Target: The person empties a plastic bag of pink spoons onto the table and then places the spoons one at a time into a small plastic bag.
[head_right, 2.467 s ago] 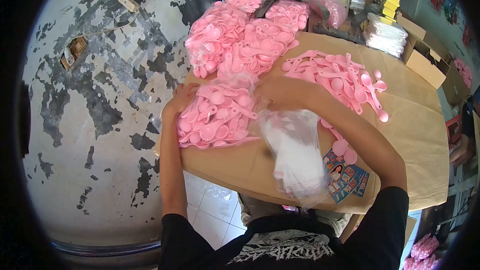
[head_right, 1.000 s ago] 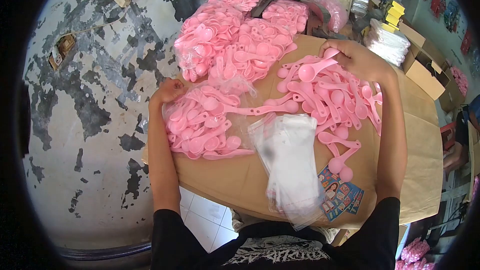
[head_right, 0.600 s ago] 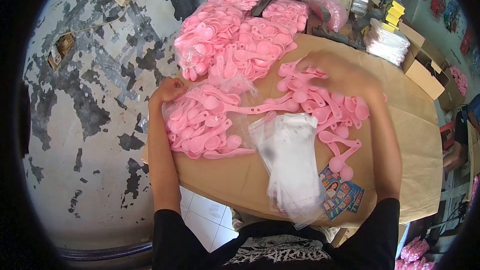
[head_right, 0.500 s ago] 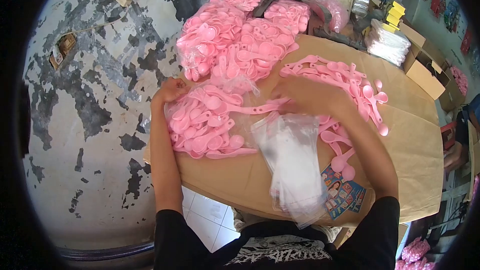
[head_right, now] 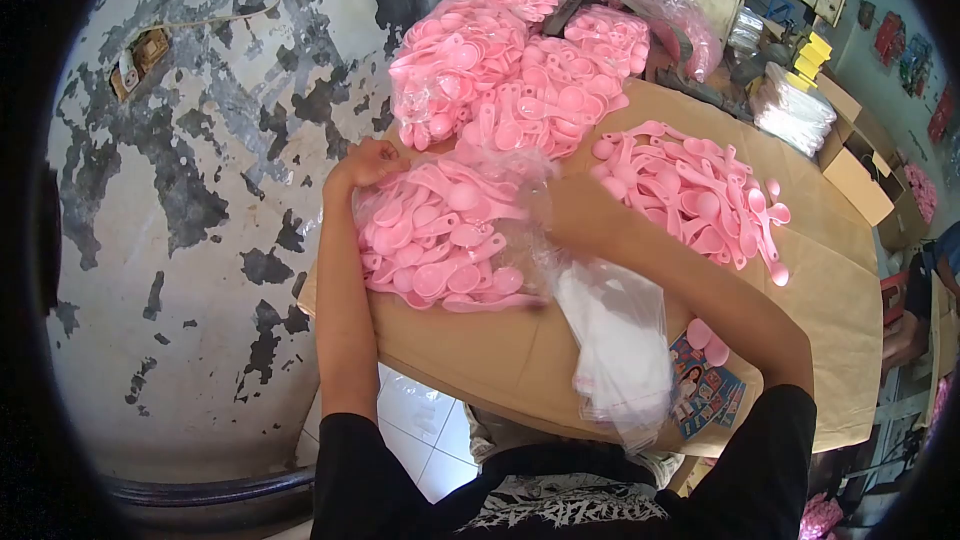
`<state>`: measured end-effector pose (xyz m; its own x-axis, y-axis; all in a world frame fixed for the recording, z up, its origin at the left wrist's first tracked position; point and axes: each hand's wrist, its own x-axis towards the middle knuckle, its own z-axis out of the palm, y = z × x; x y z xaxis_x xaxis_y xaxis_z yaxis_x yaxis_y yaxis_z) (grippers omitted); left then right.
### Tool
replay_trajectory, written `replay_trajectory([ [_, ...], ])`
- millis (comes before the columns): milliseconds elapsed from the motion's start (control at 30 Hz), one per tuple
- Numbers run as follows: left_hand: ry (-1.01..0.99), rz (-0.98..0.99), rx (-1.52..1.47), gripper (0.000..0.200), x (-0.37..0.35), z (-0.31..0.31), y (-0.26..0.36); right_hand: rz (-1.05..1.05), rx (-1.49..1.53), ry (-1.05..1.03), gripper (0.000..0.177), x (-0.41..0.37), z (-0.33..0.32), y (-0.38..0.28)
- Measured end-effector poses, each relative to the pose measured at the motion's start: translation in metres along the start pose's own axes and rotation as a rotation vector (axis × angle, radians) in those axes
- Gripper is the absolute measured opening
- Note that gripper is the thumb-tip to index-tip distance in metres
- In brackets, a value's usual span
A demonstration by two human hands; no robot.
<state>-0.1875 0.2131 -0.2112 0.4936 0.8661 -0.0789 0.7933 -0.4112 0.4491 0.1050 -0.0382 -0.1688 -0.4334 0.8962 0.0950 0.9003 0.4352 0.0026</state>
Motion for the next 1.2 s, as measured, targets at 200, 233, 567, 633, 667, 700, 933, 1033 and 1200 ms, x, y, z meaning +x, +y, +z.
replay_trajectory([
  [200, 0.066, 0.04, -0.037, 0.059, 0.006, 0.007, -0.012, 0.246, -0.002, -0.015, 0.034, -0.065, -0.088, 0.024],
  [233, 0.03, 0.026, -0.068, 0.06, 0.005, 0.006, -0.01, 0.32, -0.024, 0.001, 0.039, -0.077, -0.093, 0.035],
  [567, 0.046, 0.022, 0.069, 0.046, -0.001, 0.004, -0.002, -0.079, 0.052, 0.013, 0.021, 0.0, 0.016, 0.002],
  [633, 0.028, 0.019, 0.065, 0.046, -0.003, 0.004, 0.0, -0.127, 0.16, 0.238, 0.017, 0.024, 0.038, -0.005],
  [667, 0.024, 0.017, 0.063, 0.047, -0.004, 0.002, 0.001, -0.129, 0.195, 0.306, 0.016, 0.035, 0.044, -0.006],
  [700, 0.03, 0.021, 0.066, 0.047, -0.005, 0.0, 0.001, -0.132, 0.228, 0.375, 0.015, 0.045, 0.049, -0.008],
  [933, 0.063, 0.05, -0.021, 0.052, 0.004, 0.006, -0.01, -0.134, 0.172, 0.097, 0.028, 0.05, 0.058, 0.016],
  [1033, 0.057, 0.057, -0.045, 0.055, 0.009, 0.009, -0.015, -0.058, 0.303, 0.24, 0.033, 0.024, 0.036, 0.019],
  [1200, 0.074, 0.056, -0.026, 0.055, 0.008, 0.01, -0.014, 0.352, 0.537, 0.073, 0.03, -0.056, -0.075, 0.001],
])
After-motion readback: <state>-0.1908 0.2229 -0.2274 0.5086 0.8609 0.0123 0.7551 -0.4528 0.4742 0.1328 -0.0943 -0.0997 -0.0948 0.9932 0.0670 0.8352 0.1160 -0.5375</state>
